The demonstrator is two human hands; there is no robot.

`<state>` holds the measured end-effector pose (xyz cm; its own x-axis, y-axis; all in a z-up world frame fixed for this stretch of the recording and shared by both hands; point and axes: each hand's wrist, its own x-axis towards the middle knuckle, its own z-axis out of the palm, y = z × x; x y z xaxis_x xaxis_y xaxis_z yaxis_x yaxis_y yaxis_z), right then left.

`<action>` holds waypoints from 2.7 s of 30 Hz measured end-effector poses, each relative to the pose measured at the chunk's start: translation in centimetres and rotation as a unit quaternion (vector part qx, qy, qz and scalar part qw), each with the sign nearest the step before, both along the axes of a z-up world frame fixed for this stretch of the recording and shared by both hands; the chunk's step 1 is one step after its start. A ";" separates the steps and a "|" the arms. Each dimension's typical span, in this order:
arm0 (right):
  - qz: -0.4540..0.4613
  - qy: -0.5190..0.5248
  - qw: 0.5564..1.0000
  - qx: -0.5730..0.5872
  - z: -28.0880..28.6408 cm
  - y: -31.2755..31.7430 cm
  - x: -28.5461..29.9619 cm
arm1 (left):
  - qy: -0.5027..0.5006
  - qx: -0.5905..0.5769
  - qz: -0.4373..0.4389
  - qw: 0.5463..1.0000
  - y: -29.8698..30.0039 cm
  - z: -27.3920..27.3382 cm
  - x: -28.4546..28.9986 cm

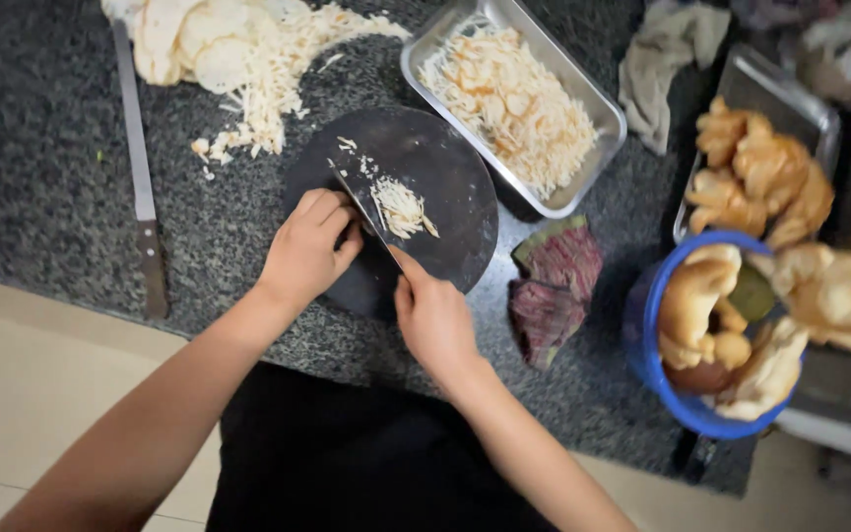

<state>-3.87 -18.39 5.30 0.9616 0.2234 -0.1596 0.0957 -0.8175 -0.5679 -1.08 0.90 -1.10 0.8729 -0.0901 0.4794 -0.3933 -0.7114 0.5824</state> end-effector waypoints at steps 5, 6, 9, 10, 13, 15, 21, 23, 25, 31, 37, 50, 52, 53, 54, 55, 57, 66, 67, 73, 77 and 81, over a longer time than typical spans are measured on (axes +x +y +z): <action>0.033 -0.021 0.998 0.046 -1.4 -0.4 1.8 | -0.021 -0.018 0.014 1.000 -0.2 0.4 0.0; 0.033 -0.012 0.997 0.062 -1.4 -0.7 2.0 | -0.038 -0.025 0.016 0.999 -0.1 0.6 0.3; -0.057 0.071 0.993 0.073 0.4 -1.2 1.0 | -0.025 -0.034 0.000 0.999 0.2 0.6 0.1; -0.063 0.069 0.993 0.074 0.9 -1.3 0.9 | -0.027 -0.034 -0.006 0.999 -0.1 0.1 0.4; -0.107 0.072 0.989 0.067 2.4 0.0 -0.5 | -0.029 -0.044 -0.018 0.998 0.3 -0.4 0.5; -0.095 0.034 0.994 0.029 2.6 1.1 -1.1 | -0.027 -0.038 -0.025 0.999 0.6 -0.7 0.8; -0.070 -0.011 0.997 0.019 1.6 2.7 -2.1 | -0.003 -0.058 -0.034 0.998 0.8 -0.7 0.7; -0.090 0.026 0.995 0.013 1.2 2.8 -1.9 | 0.002 -0.060 -0.036 0.998 0.7 -1.1 0.5; -0.097 0.064 0.993 0.005 0.7 2.2 -1.7 | 0.006 -0.064 -0.024 0.998 0.4 -1.1 0.3; -0.041 -0.027 0.998 0.026 -1.1 2.4 0.5 | 0.025 -0.030 -0.026 0.999 0.4 -0.2 -0.2; -0.081 -0.016 0.985 0.154 -2.9 -4.8 -1.3 | -0.026 0.005 -0.014 1.000 -0.7 0.8 -0.6; -0.231 0.140 0.906 0.326 -8.0 -10.1 -0.5 | 0.120 0.133 0.006 0.984 1.9 0.2 5.8; -0.230 0.150 0.902 0.332 -8.2 -9.0 -0.4 | 0.156 0.159 -0.026 0.975 2.0 0.1 5.1; -0.226 0.155 0.905 0.326 -8.2 -8.4 -0.3 | 0.153 0.164 -0.036 0.974 1.7 0.3 4.5; -0.221 0.161 0.907 0.321 -8.2 -7.7 -0.3 | 0.151 0.168 -0.046 0.973 1.4 0.5 3.8; -0.223 0.161 0.906 0.323 -8.4 -7.1 -0.3 | 0.151 0.171 -0.047 0.972 0.7 0.7 3.0; -0.231 0.193 0.898 0.321 -8.8 -5.7 -0.2 | 0.151 0.164 -0.033 0.974 -0.8 1.0 1.5; -0.190 0.179 0.901 0.347 -5.8 -0.2 1.3 | 0.193 0.037 0.051 0.979 -5.1 -0.6 0.7; -0.193 0.179 0.899 0.349 -5.9 0.2 1.0 | 0.194 0.039 0.048 0.979 -5.0 -0.8 0.6; -0.169 0.260 0.840 0.446 -7.7 0.9 0.2 | 0.180 0.043 0.023 0.982 -4.7 -0.5 0.2; -0.179 0.266 0.822 0.471 -7.0 -0.5 0.0 | 0.187 0.009 0.000 0.982 -6.1 0.0 1.2; -0.256 0.237 0.798 0.491 -4.7 -3.8 1.6 | 0.219 0.013 -0.029 0.975 -10.0 1.2 4.5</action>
